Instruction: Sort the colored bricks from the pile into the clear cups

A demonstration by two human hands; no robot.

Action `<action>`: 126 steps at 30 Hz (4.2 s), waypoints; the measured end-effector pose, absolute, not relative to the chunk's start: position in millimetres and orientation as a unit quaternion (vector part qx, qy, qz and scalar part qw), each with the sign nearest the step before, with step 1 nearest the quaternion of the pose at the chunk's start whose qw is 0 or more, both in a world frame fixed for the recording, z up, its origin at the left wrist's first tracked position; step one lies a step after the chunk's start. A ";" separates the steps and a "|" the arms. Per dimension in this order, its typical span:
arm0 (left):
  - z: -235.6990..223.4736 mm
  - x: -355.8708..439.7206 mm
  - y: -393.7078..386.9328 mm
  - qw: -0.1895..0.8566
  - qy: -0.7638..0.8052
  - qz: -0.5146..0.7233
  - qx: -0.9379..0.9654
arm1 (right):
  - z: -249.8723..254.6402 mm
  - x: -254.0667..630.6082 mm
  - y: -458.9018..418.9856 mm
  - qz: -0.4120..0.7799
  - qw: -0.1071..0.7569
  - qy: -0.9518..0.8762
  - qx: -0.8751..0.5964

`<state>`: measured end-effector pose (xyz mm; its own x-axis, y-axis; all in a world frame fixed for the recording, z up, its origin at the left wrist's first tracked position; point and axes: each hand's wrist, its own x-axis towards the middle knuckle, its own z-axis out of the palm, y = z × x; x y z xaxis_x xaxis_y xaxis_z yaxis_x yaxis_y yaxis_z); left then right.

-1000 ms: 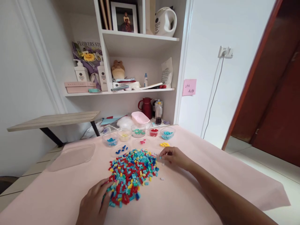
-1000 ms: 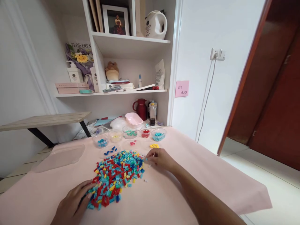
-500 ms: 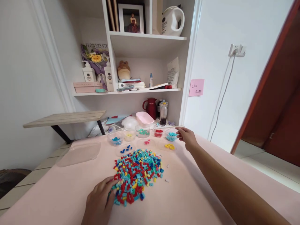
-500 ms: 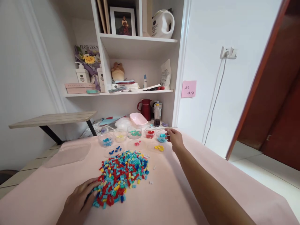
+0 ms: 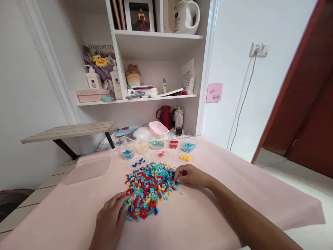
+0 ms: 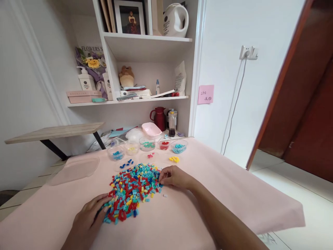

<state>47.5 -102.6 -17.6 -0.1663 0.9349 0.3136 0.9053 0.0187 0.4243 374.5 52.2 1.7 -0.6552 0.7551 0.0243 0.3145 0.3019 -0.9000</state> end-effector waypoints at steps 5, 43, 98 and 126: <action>-19.6 45.9 -101.2 0.025 0.704 0.280 0.652 | 6.6 380.4 51.6 0.405 0.218 -0.828 -0.321; -14.7 50.0 -104.5 0.073 0.718 0.282 0.632 | 10.7 396.2 54.0 0.441 0.254 -0.776 -0.374; -15.1 51.8 -114.1 0.118 0.685 0.428 0.578 | 55.5 308.9 21.4 0.430 0.319 -0.795 -0.284; 83.0 139.1 -57.2 -0.005 0.556 0.382 0.738 | 25.7 306.0 25.2 0.728 0.444 -0.473 -0.222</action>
<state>139.1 -57.2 83.0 0.0907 0.8166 0.5700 0.8246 -0.3826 0.4168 306.0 25.2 25.7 -0.5064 0.8568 0.0970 -0.4367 -0.1579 -0.8856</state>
